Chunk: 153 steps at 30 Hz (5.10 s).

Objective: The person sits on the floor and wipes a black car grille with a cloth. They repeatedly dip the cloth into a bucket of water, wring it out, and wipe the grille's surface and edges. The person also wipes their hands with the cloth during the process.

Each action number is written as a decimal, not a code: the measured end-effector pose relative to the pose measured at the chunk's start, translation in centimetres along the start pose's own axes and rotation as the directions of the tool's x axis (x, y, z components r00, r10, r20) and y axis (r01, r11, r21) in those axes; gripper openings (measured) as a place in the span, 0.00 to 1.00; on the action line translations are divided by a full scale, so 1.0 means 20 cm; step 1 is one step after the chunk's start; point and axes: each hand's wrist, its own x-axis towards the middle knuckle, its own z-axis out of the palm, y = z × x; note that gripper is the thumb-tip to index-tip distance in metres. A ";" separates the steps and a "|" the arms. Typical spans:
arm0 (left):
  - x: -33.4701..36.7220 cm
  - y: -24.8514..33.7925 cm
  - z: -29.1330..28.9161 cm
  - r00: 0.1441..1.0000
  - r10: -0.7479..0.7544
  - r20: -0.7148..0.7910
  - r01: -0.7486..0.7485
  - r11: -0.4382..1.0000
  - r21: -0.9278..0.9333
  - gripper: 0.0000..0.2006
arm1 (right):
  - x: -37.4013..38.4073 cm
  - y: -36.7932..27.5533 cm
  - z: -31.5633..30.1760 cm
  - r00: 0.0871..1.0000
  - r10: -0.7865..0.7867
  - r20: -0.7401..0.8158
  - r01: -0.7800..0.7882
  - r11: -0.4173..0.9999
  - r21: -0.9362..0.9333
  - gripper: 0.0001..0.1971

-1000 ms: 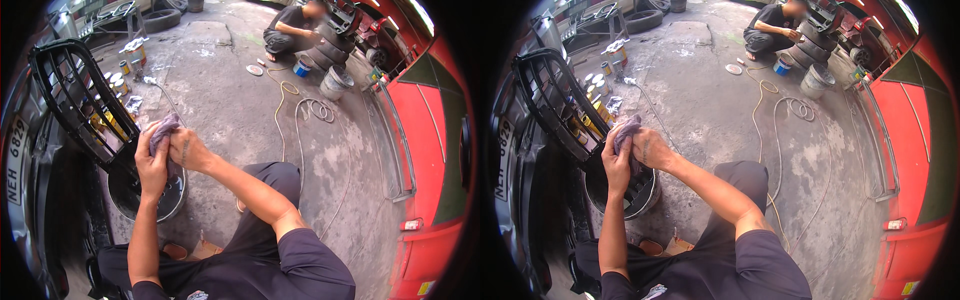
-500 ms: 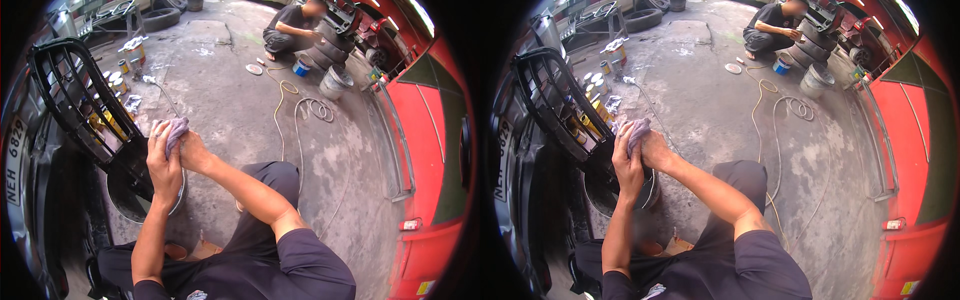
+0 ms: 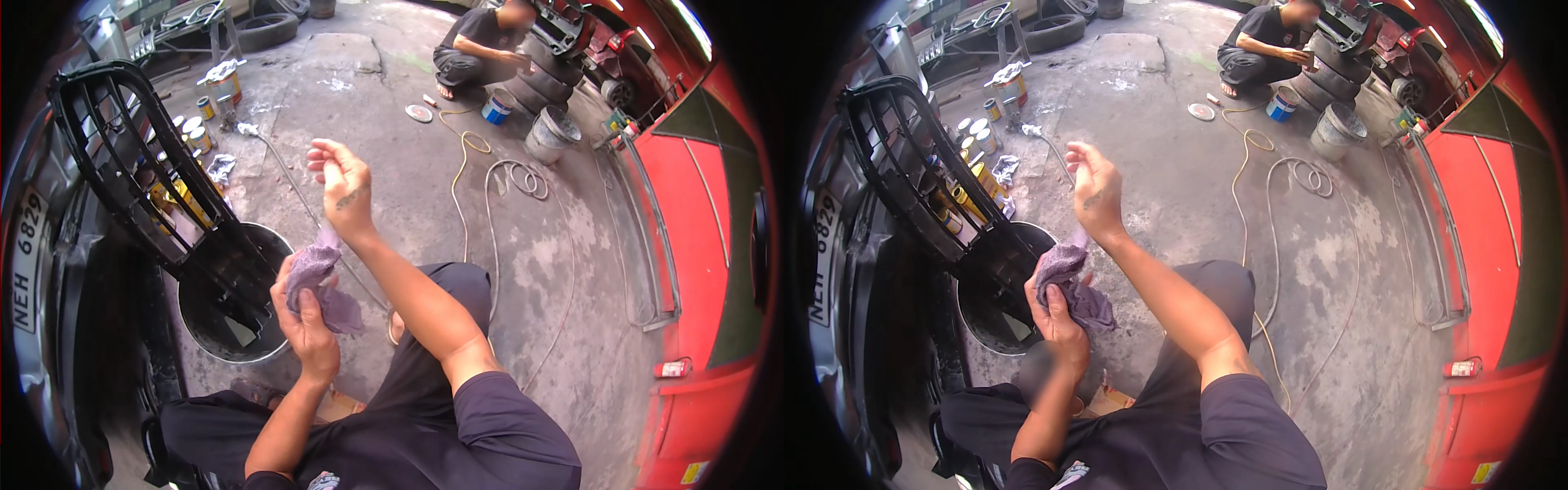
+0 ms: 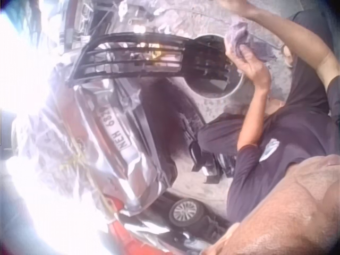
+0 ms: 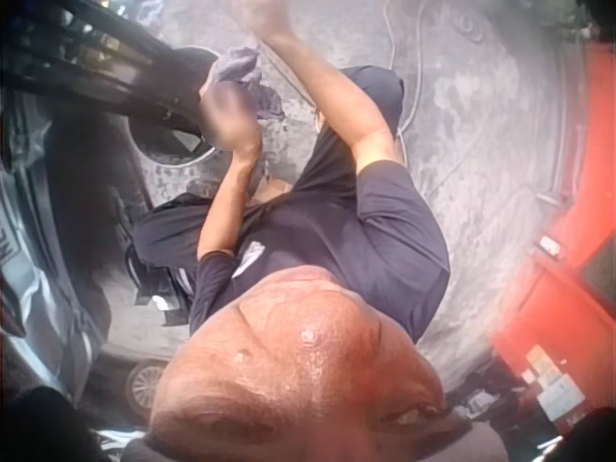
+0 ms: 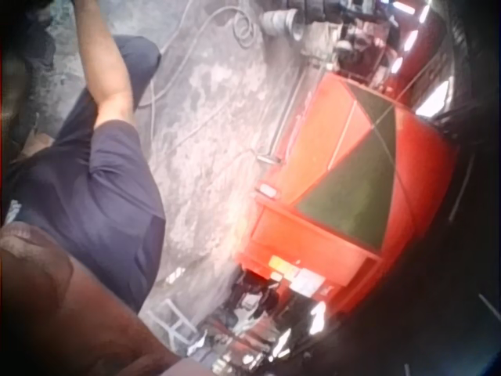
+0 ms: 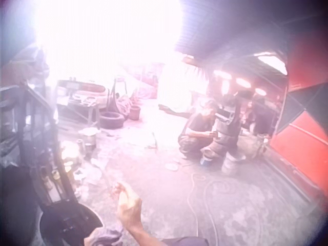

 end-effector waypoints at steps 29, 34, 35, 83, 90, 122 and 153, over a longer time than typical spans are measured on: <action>0.38 0.09 -0.13 0.959 -0.180 0.218 0.218 0.962 -0.166 0.29 | -0.38 -0.36 0.22 0.775 -0.361 0.518 0.452 0.890 -0.056 0.24; 0.50 0.08 -0.19 0.950 -0.266 0.167 0.294 0.939 -0.179 0.24 | -0.42 -0.34 0.23 0.771 -0.356 0.527 0.449 0.892 -0.054 0.22; 0.53 0.12 -0.26 0.946 -0.310 0.092 0.324 0.914 -0.246 0.23 | -0.45 -0.34 0.28 0.758 -0.360 0.544 0.428 0.904 0.003 0.21; 0.60 0.19 -0.51 0.996 -0.082 -0.039 0.079 0.993 -0.084 0.11 | -0.51 -0.34 0.27 0.711 -0.332 0.620 0.320 0.938 0.136 0.34; 0.57 0.35 -0.34 0.931 -0.362 0.042 0.354 0.873 -0.336 0.26 | -0.32 -0.40 0.19 0.654 -0.032 0.756 -0.530 0.693 0.489 0.34; 0.55 0.11 -0.53 0.978 0.101 -0.181 -0.040 0.949 0.313 0.16 | -0.47 -0.32 0.23 0.483 -0.352 0.802 0.866 0.328 -0.378 0.25; 0.43 -0.06 -0.20 0.971 -0.239 -0.031 0.226 0.949 -0.221 0.14 | -0.28 -0.18 0.22 0.880 0.331 0.342 -0.430 0.860 0.275 0.23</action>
